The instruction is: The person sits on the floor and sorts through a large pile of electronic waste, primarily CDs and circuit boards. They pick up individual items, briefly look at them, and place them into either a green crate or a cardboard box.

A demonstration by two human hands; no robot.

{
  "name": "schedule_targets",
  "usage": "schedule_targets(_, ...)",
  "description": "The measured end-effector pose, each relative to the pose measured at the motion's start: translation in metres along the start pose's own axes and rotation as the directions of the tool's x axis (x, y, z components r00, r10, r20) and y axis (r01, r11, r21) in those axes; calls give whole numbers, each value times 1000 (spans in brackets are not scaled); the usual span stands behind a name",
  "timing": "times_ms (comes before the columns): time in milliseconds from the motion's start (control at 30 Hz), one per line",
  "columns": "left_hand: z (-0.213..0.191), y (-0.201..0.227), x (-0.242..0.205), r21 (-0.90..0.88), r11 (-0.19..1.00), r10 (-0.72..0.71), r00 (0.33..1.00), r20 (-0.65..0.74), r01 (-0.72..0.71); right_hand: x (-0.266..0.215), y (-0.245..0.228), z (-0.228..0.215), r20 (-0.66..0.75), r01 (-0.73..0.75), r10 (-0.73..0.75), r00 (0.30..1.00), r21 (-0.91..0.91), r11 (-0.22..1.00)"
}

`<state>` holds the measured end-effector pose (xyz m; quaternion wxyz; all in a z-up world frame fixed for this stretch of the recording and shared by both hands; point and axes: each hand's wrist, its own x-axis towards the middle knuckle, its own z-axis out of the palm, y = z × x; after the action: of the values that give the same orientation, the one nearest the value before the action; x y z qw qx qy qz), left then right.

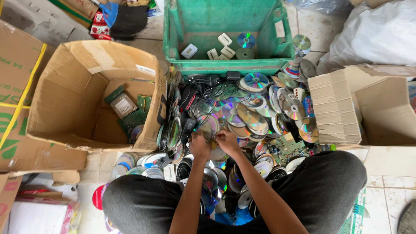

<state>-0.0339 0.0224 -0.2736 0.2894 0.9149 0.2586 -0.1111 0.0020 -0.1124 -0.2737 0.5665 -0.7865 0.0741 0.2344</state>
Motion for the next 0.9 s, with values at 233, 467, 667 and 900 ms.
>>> schedule_targets(233, -57, 18, -5, -137, 990, 16, 998, -53, -24, -13, -17, -8, 130, -66, 43, 991, 182, 981)
schedule_targets(467, -138, 63, -14, -598, 779, 138, 982, -128, -187, -49, -83, -31, 219, -138, 35, 975, 475, 869)
schedule_targets(667, -170, 108, -38, -897, 441, 199, 978, 61, -34, -81, -167, -87, 17, 93, -115, 993, 479, 873)
schedule_targets(900, -226, 183, -77, -945, 322, 376, 924, 66, -64, -112, -242, -167, -87, 452, -457, 885, 395, 800)
